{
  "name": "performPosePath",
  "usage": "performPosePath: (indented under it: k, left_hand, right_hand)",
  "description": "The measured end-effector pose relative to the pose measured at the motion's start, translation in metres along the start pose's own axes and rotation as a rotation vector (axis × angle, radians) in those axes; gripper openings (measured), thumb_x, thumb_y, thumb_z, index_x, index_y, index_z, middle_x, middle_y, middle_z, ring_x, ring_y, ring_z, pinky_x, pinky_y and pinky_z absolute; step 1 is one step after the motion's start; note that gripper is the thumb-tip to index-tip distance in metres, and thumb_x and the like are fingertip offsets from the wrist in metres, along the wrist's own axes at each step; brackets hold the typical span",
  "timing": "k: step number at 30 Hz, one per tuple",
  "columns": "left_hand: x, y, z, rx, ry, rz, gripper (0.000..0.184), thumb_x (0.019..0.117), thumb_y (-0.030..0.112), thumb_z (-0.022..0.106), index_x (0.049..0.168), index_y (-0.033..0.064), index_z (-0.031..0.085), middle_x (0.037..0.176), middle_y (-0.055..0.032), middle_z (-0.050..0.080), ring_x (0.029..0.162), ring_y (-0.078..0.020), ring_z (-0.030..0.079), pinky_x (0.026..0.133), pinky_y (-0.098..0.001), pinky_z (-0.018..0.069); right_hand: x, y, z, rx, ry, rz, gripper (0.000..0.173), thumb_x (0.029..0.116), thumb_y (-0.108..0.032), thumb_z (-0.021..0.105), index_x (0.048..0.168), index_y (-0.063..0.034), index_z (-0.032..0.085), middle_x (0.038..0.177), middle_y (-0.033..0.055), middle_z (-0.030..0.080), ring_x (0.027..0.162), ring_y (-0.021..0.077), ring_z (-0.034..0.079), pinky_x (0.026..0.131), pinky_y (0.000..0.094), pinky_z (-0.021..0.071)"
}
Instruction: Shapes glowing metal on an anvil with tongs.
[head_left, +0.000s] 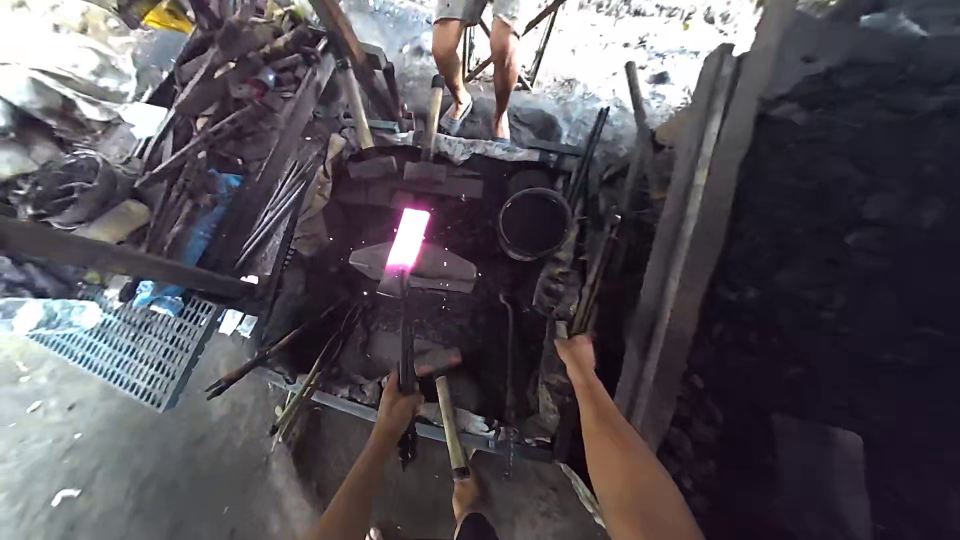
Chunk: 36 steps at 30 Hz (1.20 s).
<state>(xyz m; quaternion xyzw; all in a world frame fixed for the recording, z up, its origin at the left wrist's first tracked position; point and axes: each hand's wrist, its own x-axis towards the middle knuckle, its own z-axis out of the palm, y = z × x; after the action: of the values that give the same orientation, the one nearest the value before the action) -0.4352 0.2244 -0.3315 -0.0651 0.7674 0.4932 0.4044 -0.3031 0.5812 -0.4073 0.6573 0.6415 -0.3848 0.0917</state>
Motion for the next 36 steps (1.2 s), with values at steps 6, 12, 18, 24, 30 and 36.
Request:
performPosePath:
  k: [6,12,18,24,30,36]
  left_hand:
    - [-0.022,-0.024,-0.057,-0.01,-0.043,-0.011,0.065,0.0767,-0.001,0.077,0.138,0.0016,0.054,0.113,-0.0131,0.07,0.098,-0.019,0.07,0.086,-0.0394,0.06]
    - [0.031,-0.004,-0.101,0.372,-0.088,-0.119,0.074,0.0956,0.02,0.069,0.153,0.0011,0.026,0.124,-0.0255,0.063,0.109,-0.0338,0.068,0.095,-0.0531,0.0558]
    - [0.012,0.054,-0.163,-1.106,-1.078,-0.359,0.034,0.1052,0.031,0.048,0.119,0.0059,0.066,0.07,0.0027,0.061,0.052,-0.0052,0.058,0.05,-0.0183,0.0513]
    - [0.029,0.06,-0.168,0.62,-0.378,-0.281,0.043,0.098,0.03,0.064,0.123,-0.0043,0.061,0.112,-0.0243,0.068,0.102,-0.0357,0.069,0.089,-0.0548,0.0562]
    - [0.066,0.02,-0.204,0.719,-0.359,-0.092,0.061,0.1006,0.028,0.061,0.153,0.0059,0.04,0.126,-0.0263,0.066,0.115,-0.0426,0.067,0.098,-0.0615,0.0534]
    - [0.064,0.012,-0.22,0.744,-0.392,0.031,0.072,0.1043,0.029,0.055,0.165,0.0176,0.019,0.132,-0.0237,0.065,0.117,-0.0419,0.067,0.099,-0.0623,0.0521]
  right_hand:
    - [-0.016,-0.025,-0.053,0.121,0.071,0.037,0.071,0.0922,-0.016,0.069,0.152,-0.0051,0.033,0.114,0.0273,0.065,0.082,0.0371,0.072,0.07,0.0552,0.0608]
    - [-0.073,-0.069,-0.09,-0.064,0.231,-0.016,0.072,0.0963,-0.019,0.068,0.155,-0.006,0.029,0.117,0.0309,0.066,0.092,0.0434,0.072,0.079,0.0603,0.0586]
    - [-0.234,-0.103,-0.084,0.298,0.141,-0.166,0.072,0.0991,-0.026,0.071,0.154,-0.0024,0.031,0.096,0.0216,0.065,0.063,0.0281,0.066,0.059,0.0484,0.0602]
    - [-0.346,-0.13,-0.006,0.377,-0.046,-0.099,0.056,0.1011,-0.021,0.066,0.146,-0.0023,0.04,0.087,0.0192,0.066,0.06,0.0293,0.067,0.055,0.0474,0.061]
    - [-0.33,-0.16,0.083,0.364,-0.099,-0.049,0.055,0.1008,-0.026,0.066,0.144,-0.0037,0.04,0.088,0.0182,0.065,0.061,0.0294,0.067,0.056,0.0479,0.061]
    - [-0.312,-0.151,0.163,0.143,-0.075,-0.001,0.058,0.1025,-0.031,0.063,0.148,-0.0048,0.039,0.106,0.0218,0.067,0.076,0.0302,0.07,0.07,0.048,0.0604]
